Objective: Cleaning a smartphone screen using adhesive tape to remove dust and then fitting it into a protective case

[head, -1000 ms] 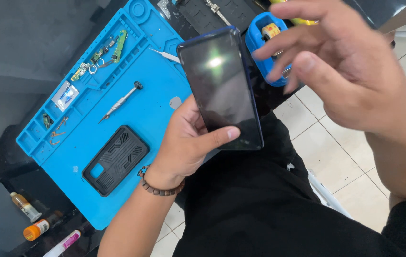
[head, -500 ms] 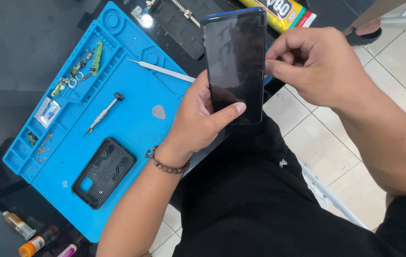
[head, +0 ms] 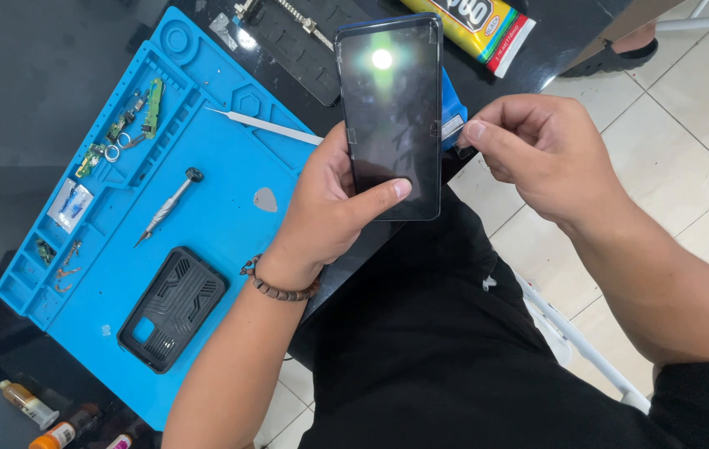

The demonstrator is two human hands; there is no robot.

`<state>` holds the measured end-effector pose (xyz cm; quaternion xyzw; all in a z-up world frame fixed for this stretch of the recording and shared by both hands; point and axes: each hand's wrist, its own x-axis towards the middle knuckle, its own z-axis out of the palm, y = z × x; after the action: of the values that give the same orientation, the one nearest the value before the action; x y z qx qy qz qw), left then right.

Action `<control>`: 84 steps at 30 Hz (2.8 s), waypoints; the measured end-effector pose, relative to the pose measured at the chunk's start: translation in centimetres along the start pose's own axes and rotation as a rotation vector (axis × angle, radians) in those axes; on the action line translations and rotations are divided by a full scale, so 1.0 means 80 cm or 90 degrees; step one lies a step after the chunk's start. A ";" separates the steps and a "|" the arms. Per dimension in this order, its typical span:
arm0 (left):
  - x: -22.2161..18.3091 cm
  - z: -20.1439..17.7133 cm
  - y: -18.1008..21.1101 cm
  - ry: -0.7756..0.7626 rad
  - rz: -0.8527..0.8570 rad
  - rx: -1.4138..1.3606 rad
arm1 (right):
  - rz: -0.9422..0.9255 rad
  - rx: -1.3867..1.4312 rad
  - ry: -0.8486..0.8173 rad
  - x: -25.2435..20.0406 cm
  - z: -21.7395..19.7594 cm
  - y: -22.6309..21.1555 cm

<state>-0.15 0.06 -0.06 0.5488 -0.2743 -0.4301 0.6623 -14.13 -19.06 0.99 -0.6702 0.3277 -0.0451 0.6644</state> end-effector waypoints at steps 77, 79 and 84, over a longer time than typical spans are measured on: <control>-0.076 -0.029 0.051 0.148 0.068 -0.108 | -0.283 -0.293 -0.428 -0.003 0.083 -0.084; -0.075 -0.030 0.051 0.148 0.074 -0.098 | -0.288 -0.294 -0.431 -0.002 0.084 -0.086; -0.074 -0.027 0.050 0.154 0.056 -0.118 | -0.238 -0.343 -0.428 -0.005 0.085 -0.094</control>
<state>-0.08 6.43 3.93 0.5206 -0.1758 -0.3548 0.7564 -8.23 -13.76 7.32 -0.8437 -0.0320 0.1423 0.5167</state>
